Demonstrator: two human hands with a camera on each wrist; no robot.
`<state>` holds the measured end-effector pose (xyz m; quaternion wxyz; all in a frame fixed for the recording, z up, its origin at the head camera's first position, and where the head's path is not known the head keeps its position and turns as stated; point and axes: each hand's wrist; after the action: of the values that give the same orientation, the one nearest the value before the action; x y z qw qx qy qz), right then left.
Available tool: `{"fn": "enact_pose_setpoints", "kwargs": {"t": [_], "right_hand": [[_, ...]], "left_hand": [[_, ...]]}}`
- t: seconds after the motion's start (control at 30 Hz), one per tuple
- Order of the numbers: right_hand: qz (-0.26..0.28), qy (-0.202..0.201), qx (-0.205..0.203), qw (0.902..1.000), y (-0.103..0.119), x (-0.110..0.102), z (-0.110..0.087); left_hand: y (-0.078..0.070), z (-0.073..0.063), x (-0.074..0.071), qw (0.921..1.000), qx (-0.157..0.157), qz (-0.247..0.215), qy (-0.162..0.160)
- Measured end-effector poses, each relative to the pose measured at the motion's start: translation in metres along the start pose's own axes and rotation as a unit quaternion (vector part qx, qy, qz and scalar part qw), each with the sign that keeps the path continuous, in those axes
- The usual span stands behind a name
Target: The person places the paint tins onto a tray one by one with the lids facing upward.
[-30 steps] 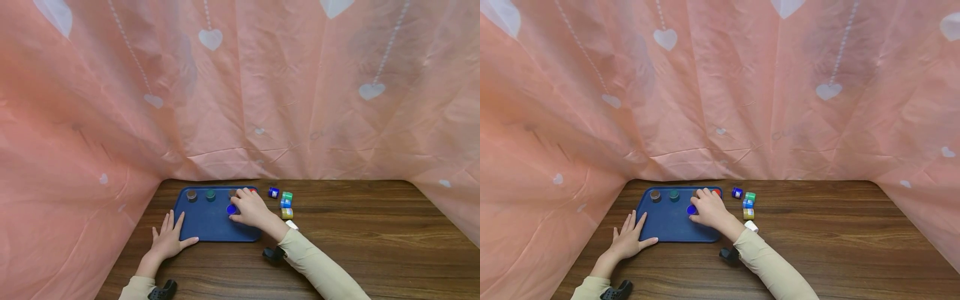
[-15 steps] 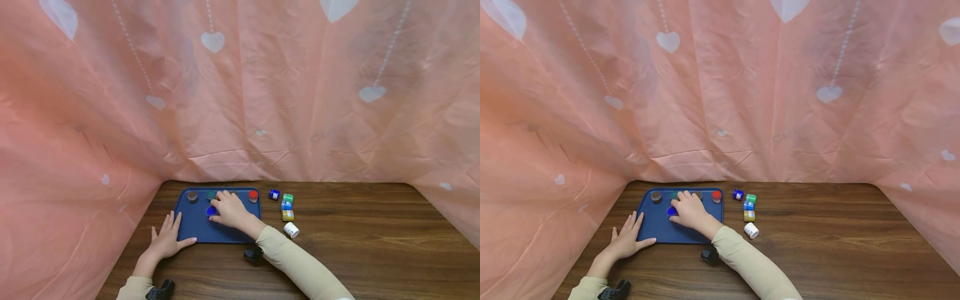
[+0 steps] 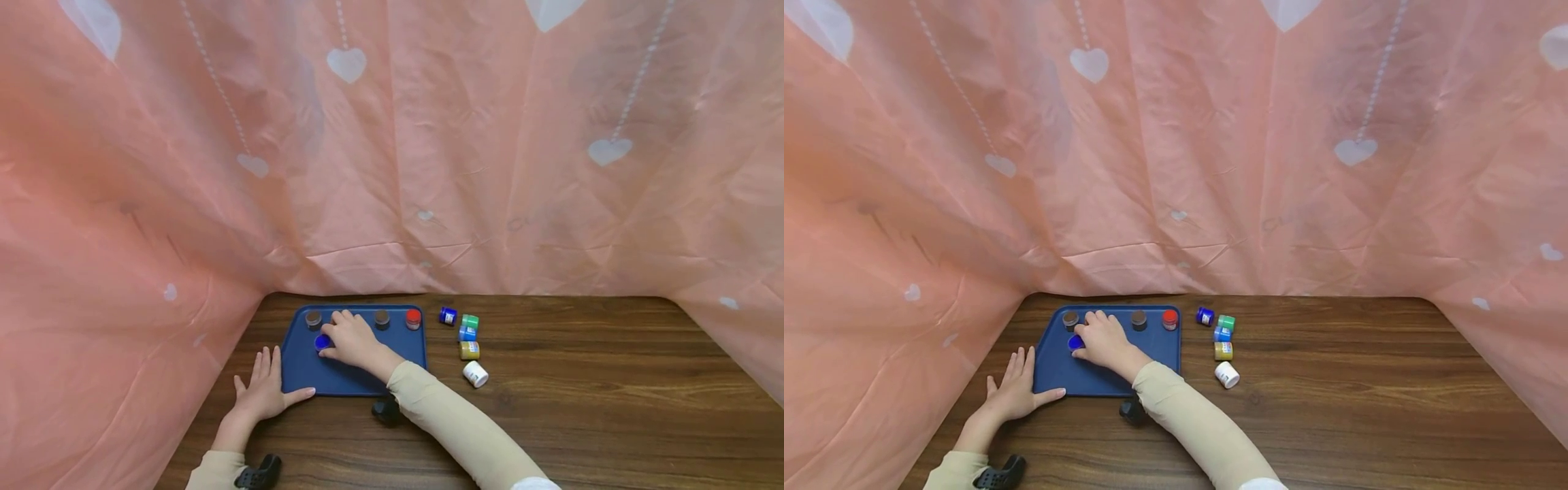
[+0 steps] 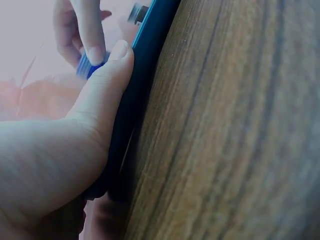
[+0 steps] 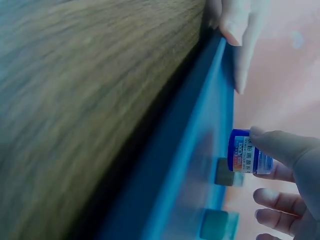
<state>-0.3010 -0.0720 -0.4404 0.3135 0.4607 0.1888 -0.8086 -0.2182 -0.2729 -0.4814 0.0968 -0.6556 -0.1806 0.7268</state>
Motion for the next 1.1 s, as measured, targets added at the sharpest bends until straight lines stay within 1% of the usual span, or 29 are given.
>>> {"fn": "enact_pose_setpoints", "kwargs": {"t": [0.2, 0.43, 0.63, 0.73, 0.93, 1.1], "right_hand": [[0.001, 0.022, 0.019, 0.9996, 0.009, 0.014, 0.009], [-0.002, 0.039, 0.05, 0.998, 0.023, 0.022, 0.018], [0.005, 0.041, 0.092, 0.9949, 0.033, 0.03, 0.027], [0.0, 0.042, 0.106, 0.9934, 0.039, 0.032, 0.03], [-0.002, 0.05, 0.115, 0.992, 0.041, 0.031, 0.032], [0.018, 0.041, 0.121, 0.9917, 0.038, 0.025, 0.023]], "left_hand": [[-0.001, 0.0, -0.001, 1.0, -0.002, 0.001, 0.004], [-0.002, -0.002, -0.001, 1.0, 0.001, 0.007, 0.001], [-0.002, 0.0, -0.002, 1.0, 0.0, 0.005, 0.007], [-0.001, 0.0, -0.003, 1.0, 0.0, 0.005, 0.007], [-0.001, 0.0, -0.002, 1.0, 0.003, 0.004, 0.001], [-0.001, -0.002, -0.001, 1.0, 0.001, 0.002, 0.003]]}}
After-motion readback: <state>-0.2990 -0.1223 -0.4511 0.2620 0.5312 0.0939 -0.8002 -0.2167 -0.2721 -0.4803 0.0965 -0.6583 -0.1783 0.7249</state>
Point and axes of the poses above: each hand's wrist, its own z-axis towards the middle knuckle, its own x-axis out of the palm, y = z × x, and after that the axes turned 15 degrees about -y, right-handed
